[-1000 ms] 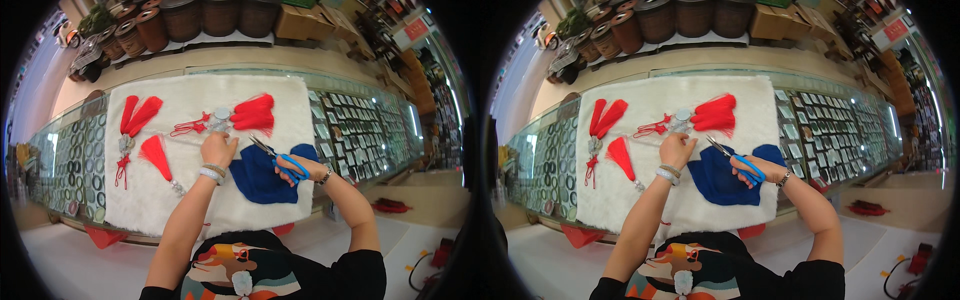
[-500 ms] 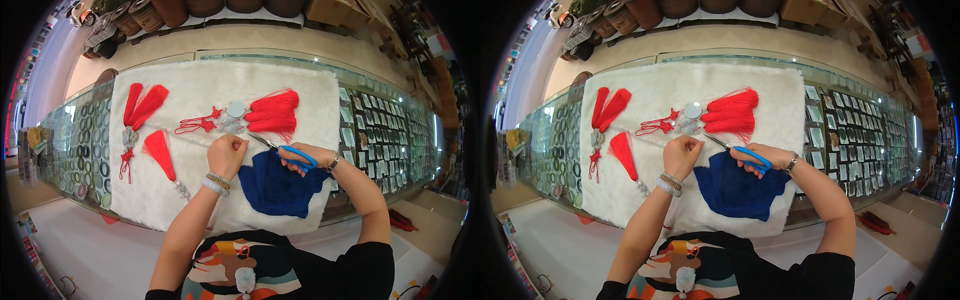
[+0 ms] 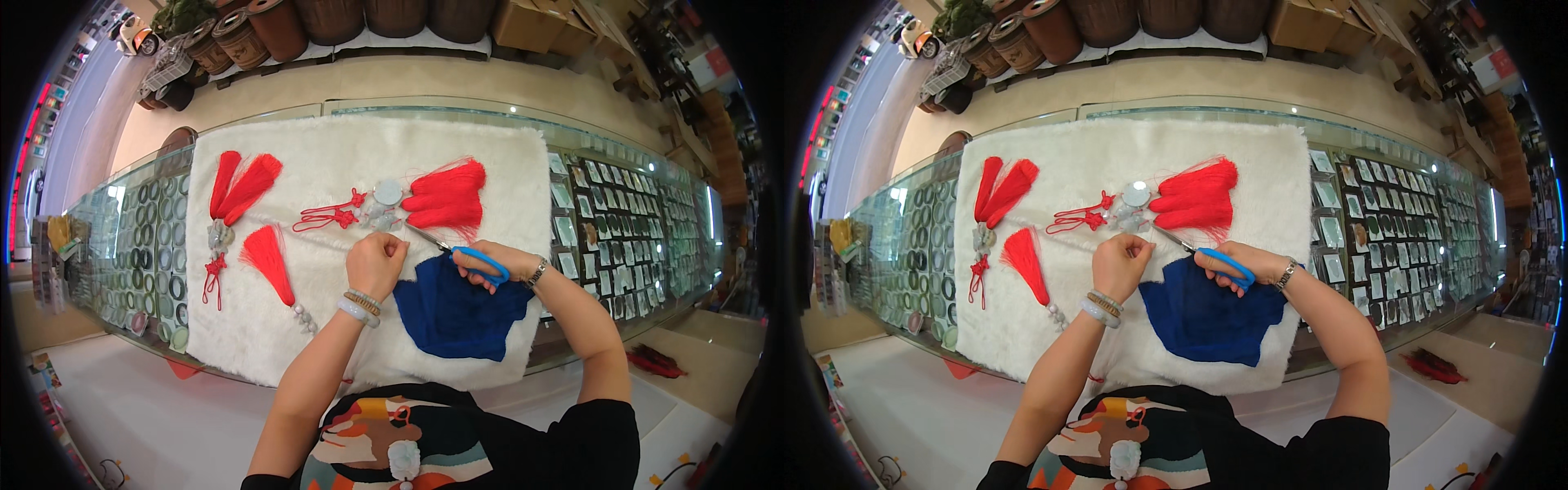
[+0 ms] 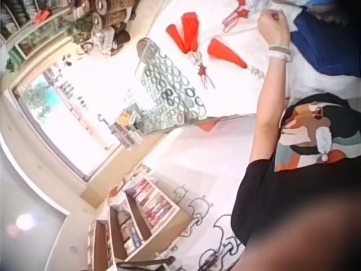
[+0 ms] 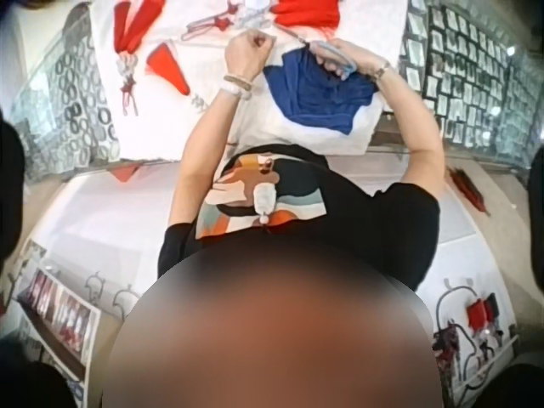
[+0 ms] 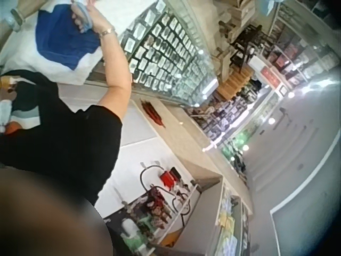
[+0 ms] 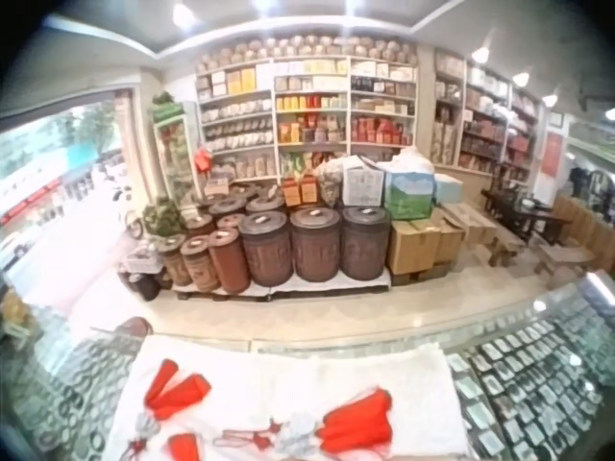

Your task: The person assembles decorative tassels by threading white beads onto red cords and attaching them to red tassels. They use a blue cloth to wipe the beads and a pair of scissors to trim the cord ends. The finished tassels are placed on a white cloth on the counter.

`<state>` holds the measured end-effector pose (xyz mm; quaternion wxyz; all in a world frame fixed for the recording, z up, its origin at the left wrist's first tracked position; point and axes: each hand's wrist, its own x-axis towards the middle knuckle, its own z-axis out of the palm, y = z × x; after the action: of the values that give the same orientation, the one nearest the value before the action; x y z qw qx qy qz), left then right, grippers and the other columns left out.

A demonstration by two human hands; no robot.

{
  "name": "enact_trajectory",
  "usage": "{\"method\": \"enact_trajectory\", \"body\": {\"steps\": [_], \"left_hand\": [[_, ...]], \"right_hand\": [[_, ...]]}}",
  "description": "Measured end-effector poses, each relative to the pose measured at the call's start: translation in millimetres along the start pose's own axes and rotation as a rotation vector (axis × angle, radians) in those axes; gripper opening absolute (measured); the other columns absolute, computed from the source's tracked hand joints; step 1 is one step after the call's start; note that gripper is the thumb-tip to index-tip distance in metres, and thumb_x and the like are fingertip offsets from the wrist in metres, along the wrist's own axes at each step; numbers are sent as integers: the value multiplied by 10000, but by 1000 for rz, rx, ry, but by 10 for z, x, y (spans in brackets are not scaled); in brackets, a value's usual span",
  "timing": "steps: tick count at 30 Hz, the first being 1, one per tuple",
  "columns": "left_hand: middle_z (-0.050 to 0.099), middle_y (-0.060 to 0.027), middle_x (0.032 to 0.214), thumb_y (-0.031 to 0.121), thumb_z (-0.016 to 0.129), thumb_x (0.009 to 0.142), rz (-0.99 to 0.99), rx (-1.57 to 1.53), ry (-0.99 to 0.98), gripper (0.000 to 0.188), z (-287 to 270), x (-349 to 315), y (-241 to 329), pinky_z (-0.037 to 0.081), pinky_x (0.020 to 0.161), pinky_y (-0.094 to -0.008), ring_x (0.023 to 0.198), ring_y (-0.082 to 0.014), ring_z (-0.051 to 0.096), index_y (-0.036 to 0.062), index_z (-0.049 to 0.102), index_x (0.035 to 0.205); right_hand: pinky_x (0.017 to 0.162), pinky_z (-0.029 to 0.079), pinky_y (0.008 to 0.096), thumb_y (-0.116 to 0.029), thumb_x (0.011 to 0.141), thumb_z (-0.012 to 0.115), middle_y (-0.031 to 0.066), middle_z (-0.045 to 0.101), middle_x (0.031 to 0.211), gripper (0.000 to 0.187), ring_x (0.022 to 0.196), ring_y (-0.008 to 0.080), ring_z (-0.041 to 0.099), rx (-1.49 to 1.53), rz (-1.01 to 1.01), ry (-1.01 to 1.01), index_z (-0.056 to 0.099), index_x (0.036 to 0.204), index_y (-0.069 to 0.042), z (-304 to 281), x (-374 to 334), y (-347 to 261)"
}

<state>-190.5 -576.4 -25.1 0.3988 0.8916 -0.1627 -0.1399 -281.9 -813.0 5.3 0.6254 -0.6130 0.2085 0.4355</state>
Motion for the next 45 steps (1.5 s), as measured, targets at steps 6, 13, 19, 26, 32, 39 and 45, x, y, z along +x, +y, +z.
{"method": "enact_trajectory", "body": {"steps": [6, 13, 19, 26, 32, 39, 45], "left_hand": [[674, -103, 650, 226, 770, 813, -12, -12, -3, 204, -12, -19, -17, 492, 560, -347, 576, -228, 644, 24, 748, 790], [691, -89, 771, 157, 765, 838, 63, -120, 12, 141, -327, -193, 68, 484, 579, -307, 628, -165, 630, 18, 740, 850], [625, -23, 929, -27, 714, 879, 27, -608, 77, 35, -1337, -888, -307, 435, 653, -228, 753, -83, 537, -7, 711, 908], [586, -9, 944, -23, 680, 916, -300, -632, 312, 26, -1715, -1929, -570, 403, 773, -216, 866, -84, 505, -23, 688, 891], [564, -47, 1078, -40, 696, 891, -192, -815, 295, 82, -1355, -2322, -445, 428, 870, -251, 1004, -125, 518, -17, 728, 963], [532, -56, 1159, 11, 727, 890, -217, -906, 232, 92, -1254, -2377, -667, 434, 855, -263, 1001, -129, 522, -7, 734, 980], [596, -6, 834, 108, 775, 869, -356, -653, 136, 135, -1148, -2212, -864, 441, 638, -236, 717, -93, 540, 13, 727, 953]], "right_hand": [[427, 470, 218, -622, 940, 585, -24, 525, 612, 564, 490, 54, 502, -86, 13, 45, 580, 802, -75, 35, -19, -14], [461, 460, 225, -501, 922, 679, -25, 537, 619, 449, 517, 64, 534, -98, -130, 176, 618, 823, -67, 33, -339, 14], [683, 507, 444, -312, 795, 781, 211, 654, 811, 378, 749, 376, 637, -903, -331, 1067, 667, 918, 27, -76, -706, 530], [663, 524, 347, -132, 824, 761, 142, 661, 971, 291, 798, 293, 631, -796, -590, 1359, 702, 1074, 4, 665, -697, 471], [594, 464, 195, -39, 858, 749, 44, 680, 1045, 379, 638, 18, 533, -151, -873, 154, 673, 1230, -38, 2253, -197, 61], [665, 526, 221, -86, 966, 657, 49, 699, 925, 245, 762, 73, 635, 359, -450, -212, 663, 1191, 11, 2850, 226, 109], [613, 515, 213, -119, 948, 687, 27, 715, 794, 154, 682, 60, 636, 117, -345, 215, 736, 1023, 7, 2651, 251, 287]]}}
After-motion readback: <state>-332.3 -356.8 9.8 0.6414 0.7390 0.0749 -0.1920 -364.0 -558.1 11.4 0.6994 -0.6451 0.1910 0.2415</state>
